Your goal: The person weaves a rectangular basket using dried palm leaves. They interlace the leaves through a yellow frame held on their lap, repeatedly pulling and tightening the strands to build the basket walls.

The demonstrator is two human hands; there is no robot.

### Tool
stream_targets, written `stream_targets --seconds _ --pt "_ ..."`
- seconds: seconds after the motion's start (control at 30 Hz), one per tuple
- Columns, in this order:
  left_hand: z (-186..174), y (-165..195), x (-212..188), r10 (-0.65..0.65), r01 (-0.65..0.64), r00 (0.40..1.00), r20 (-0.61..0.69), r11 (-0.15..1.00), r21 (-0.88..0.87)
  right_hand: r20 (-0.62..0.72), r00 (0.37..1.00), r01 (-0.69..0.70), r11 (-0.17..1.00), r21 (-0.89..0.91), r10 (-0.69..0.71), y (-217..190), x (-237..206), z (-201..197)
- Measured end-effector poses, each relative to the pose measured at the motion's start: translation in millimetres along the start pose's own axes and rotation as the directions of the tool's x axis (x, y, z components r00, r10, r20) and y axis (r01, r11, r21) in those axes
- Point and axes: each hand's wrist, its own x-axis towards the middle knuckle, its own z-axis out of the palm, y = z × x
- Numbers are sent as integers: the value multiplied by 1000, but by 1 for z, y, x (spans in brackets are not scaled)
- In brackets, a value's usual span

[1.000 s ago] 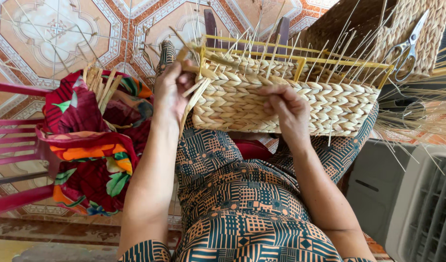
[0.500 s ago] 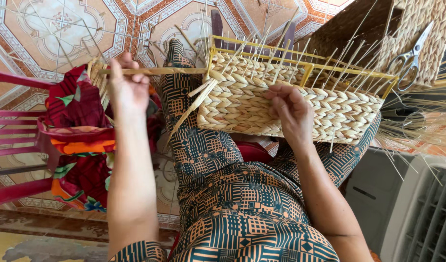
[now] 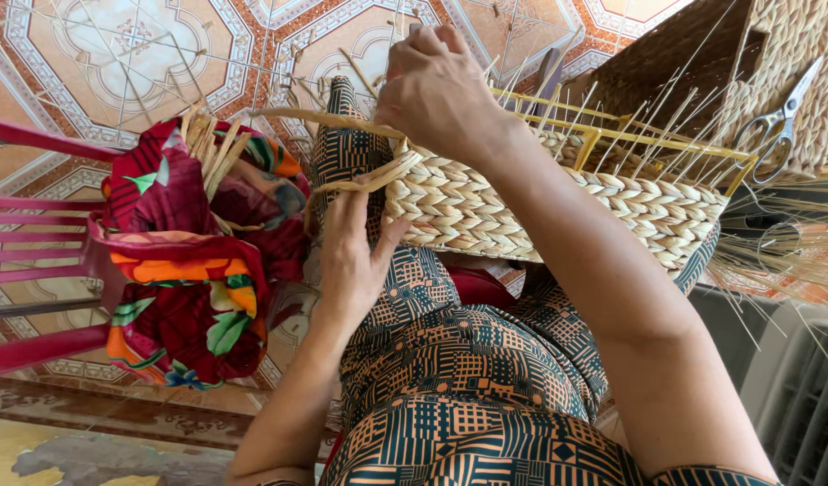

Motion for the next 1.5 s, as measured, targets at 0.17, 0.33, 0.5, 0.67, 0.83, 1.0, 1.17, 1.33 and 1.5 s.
stream_targets --seconds 0.17,0.33,0.5,0.67,0.83,1.0,1.17,1.33,1.5 --pt "38 -7 16 -59 -30 979 -196 906 -422 368 911 -217 975 47 185 2 22 20" --pt "56 -13 36 -115 -72 949 -293 827 -558 308 937 -250 931 268 163 9 21 29" --pt "59 -26 42 -228 49 945 -233 807 -589 210 962 -249 872 422 173 13 14 31" --pt "69 -40 43 -222 -24 953 -207 624 -781 -79 997 49 872 487 -11 21 7 29" --pt "70 -63 59 -357 156 933 46 285 -946 -91 994 106 800 591 -64 27 7 31" --pt "68 -76 71 -334 362 880 339 8 -932 -81 992 125 747 653 -95 24 3 30" --pt "68 -65 54 -381 162 923 64 233 -959 -32 999 5 784 621 19 18 1 26" --pt "51 -62 44 -206 90 978 8 395 -914 77 993 -120 757 643 93 11 4 26" --pt "50 -58 44 -235 96 972 4 380 -920 -17 999 -21 820 572 38 10 5 34"
